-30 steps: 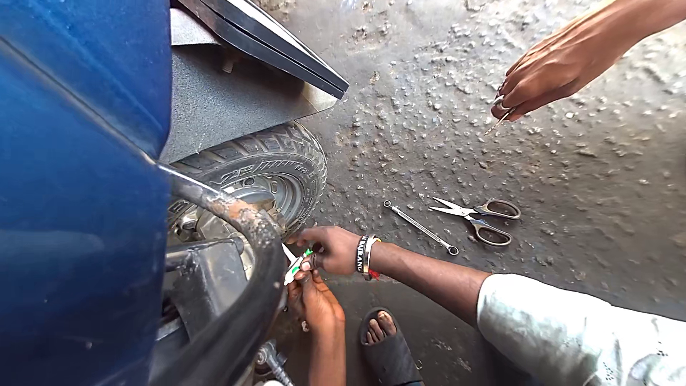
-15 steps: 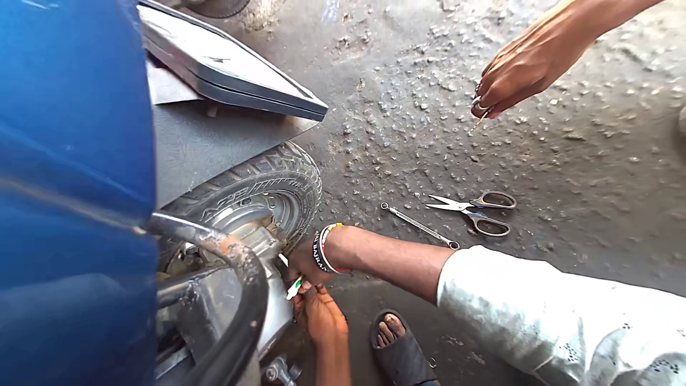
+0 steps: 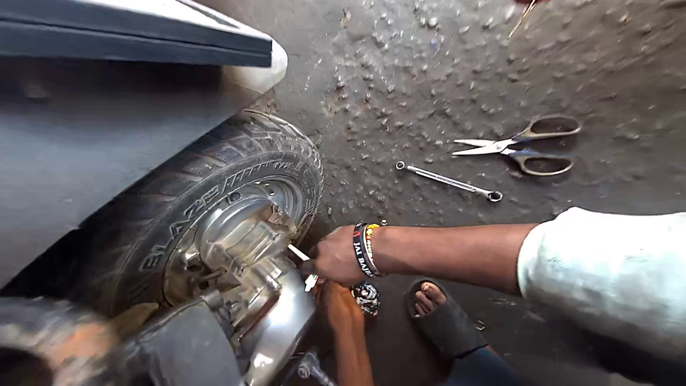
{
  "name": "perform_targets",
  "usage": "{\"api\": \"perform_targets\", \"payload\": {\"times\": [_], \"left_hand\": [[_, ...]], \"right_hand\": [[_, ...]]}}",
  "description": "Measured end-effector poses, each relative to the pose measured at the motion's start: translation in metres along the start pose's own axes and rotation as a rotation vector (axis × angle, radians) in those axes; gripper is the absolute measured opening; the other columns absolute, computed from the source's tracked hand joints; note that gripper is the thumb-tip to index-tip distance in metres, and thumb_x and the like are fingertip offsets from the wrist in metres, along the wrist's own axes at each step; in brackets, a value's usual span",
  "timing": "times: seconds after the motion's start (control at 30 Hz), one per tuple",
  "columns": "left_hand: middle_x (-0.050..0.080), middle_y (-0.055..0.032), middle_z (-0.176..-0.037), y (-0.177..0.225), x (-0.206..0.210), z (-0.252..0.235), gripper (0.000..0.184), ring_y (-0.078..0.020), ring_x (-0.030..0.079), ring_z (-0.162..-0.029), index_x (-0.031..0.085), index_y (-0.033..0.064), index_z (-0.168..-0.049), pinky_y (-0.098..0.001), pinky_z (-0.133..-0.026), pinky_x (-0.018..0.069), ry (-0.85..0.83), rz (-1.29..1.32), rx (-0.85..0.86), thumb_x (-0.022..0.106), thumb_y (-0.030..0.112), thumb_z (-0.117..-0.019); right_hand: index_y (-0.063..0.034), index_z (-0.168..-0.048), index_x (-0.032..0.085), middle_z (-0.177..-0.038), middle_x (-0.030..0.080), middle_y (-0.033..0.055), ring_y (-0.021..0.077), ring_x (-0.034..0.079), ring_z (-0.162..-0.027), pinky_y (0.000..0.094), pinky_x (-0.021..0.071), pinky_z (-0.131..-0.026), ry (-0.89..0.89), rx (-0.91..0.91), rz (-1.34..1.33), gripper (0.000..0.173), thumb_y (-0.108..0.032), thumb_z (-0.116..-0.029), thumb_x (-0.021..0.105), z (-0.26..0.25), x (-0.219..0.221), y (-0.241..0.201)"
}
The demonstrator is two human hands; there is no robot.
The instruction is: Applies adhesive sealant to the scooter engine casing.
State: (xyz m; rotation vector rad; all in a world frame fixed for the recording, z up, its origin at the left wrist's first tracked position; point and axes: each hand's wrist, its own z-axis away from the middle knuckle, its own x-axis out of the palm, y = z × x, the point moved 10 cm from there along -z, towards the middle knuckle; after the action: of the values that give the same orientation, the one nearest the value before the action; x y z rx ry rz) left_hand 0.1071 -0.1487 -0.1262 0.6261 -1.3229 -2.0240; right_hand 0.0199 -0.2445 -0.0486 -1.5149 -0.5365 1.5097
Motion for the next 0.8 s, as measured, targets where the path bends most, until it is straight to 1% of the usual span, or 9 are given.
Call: {"api": "perform_targets", "payload": {"times": [0.1, 0.17, 0.23, 0.27, 0.33, 0.4, 0.5, 0.57, 0.8], "left_hand": [[0.064, -0.0020, -0.088, -0.005, 0.004, -0.001, 0.019, -0.0107, 0.067, -0.087, 0.052, 0.0083, -0.102, -0.0308, -0.083, 0.0587, -0.130, 0.054, -0.021, 0.033, 0.009, -0.1067], [0.067, 0.0004, -0.087, -0.002, 0.006, 0.007, 0.010, -0.0094, 0.069, -0.087, 0.057, 0.0121, -0.100, -0.0322, -0.082, 0.0597, -0.216, 0.122, -0.012, 0.054, 0.021, -0.1012], [0.071, 0.0022, -0.085, 0.000, 0.016, 0.012, 0.031, -0.0089, 0.071, -0.085, 0.064, 0.0157, -0.096, -0.0328, -0.080, 0.0612, -0.259, 0.214, -0.020, 0.082, 0.038, -0.0839], [0.071, 0.0027, -0.086, 0.000, 0.016, 0.014, 0.033, -0.0091, 0.071, -0.086, 0.063, 0.0164, -0.097, -0.0330, -0.081, 0.0610, -0.254, 0.218, -0.020, 0.082, 0.041, -0.0836], [0.068, 0.0016, -0.086, 0.001, 0.011, 0.014, 0.017, -0.0099, 0.069, -0.085, 0.059, 0.0141, -0.100, -0.0334, -0.080, 0.0602, -0.186, 0.165, 0.033, 0.062, 0.030, -0.0973], [0.065, 0.0019, -0.081, 0.004, 0.009, 0.014, 0.013, -0.0088, 0.068, -0.079, 0.056, 0.0135, -0.097, -0.0313, -0.074, 0.0602, -0.086, 0.096, 0.118, 0.043, 0.014, -0.1006], [0.064, 0.0031, -0.075, 0.017, 0.013, 0.019, 0.025, -0.0066, 0.066, -0.073, 0.058, 0.0129, -0.087, -0.0265, -0.070, 0.0581, 0.028, 0.049, 0.222, 0.038, 0.001, -0.0941], [0.063, 0.0033, -0.077, 0.019, 0.015, 0.021, 0.028, -0.0067, 0.066, -0.075, 0.058, 0.0123, -0.087, -0.0268, -0.071, 0.0578, 0.058, 0.026, 0.238, 0.035, 0.000, -0.0968], [0.064, -0.0036, -0.099, 0.011, 0.016, 0.020, 0.026, -0.0137, 0.066, -0.097, 0.055, 0.0103, -0.112, -0.0361, -0.086, 0.0572, 0.107, 0.010, 0.132, 0.030, 0.013, -0.1092]], "right_hand": [[-0.0130, -0.135, 0.062, -0.121, 0.067, 0.0188, 0.0391, 0.067, -0.111, 0.0570, 0.0560, -0.086, 0.141, -0.042, -0.042, 0.038, -0.037, -0.1068, 0.055, -0.002, 0.005, 0.004], [-0.0128, -0.135, 0.062, -0.122, 0.066, 0.0189, 0.0386, 0.065, -0.115, 0.0539, 0.0559, -0.088, 0.218, -0.054, -0.041, 0.043, -0.045, -0.1057, 0.055, -0.003, 0.011, 0.003], [-0.0096, -0.129, 0.064, -0.121, 0.067, 0.0199, 0.0383, 0.064, -0.117, 0.0510, 0.0550, -0.092, 0.344, -0.085, 0.002, 0.046, -0.047, -0.1049, 0.055, -0.002, 0.011, 0.002], [-0.0085, -0.127, 0.066, -0.120, 0.068, 0.0199, 0.0378, 0.065, -0.118, 0.0496, 0.0546, -0.093, 0.406, -0.097, 0.027, 0.045, -0.046, -0.1058, 0.053, 0.000, 0.012, 0.001], [-0.0094, -0.119, 0.069, -0.112, 0.071, 0.0165, 0.0344, 0.068, -0.110, 0.0460, 0.0571, -0.087, 0.554, -0.119, 0.086, 0.040, -0.044, -0.1056, 0.053, 0.003, 0.012, -0.002], [-0.0106, -0.113, 0.071, -0.101, 0.071, 0.0131, 0.0312, 0.070, -0.099, 0.0433, 0.0581, -0.079, 0.670, -0.142, 0.110, 0.035, -0.041, -0.1048, 0.055, 0.007, 0.012, -0.002], [-0.0117, -0.104, 0.072, -0.089, 0.069, 0.0110, 0.0294, 0.071, -0.086, 0.0413, 0.0582, -0.069, 0.794, -0.199, 0.165, 0.029, -0.038, -0.1011, 0.059, 0.008, 0.011, -0.004], [-0.0114, -0.102, 0.071, -0.084, 0.067, 0.0098, 0.0285, 0.070, -0.080, 0.0406, 0.0561, -0.065, 0.784, -0.214, 0.188, 0.027, -0.036, -0.1010, 0.059, 0.007, 0.009, -0.005], [-0.0112, -0.108, 0.070, -0.082, 0.066, 0.0105, 0.0297, 0.069, -0.081, 0.0427, 0.0559, -0.066, 0.658, -0.159, 0.167, 0.025, -0.033, -0.1022, 0.058, 0.001, 0.003, -0.003]]}}
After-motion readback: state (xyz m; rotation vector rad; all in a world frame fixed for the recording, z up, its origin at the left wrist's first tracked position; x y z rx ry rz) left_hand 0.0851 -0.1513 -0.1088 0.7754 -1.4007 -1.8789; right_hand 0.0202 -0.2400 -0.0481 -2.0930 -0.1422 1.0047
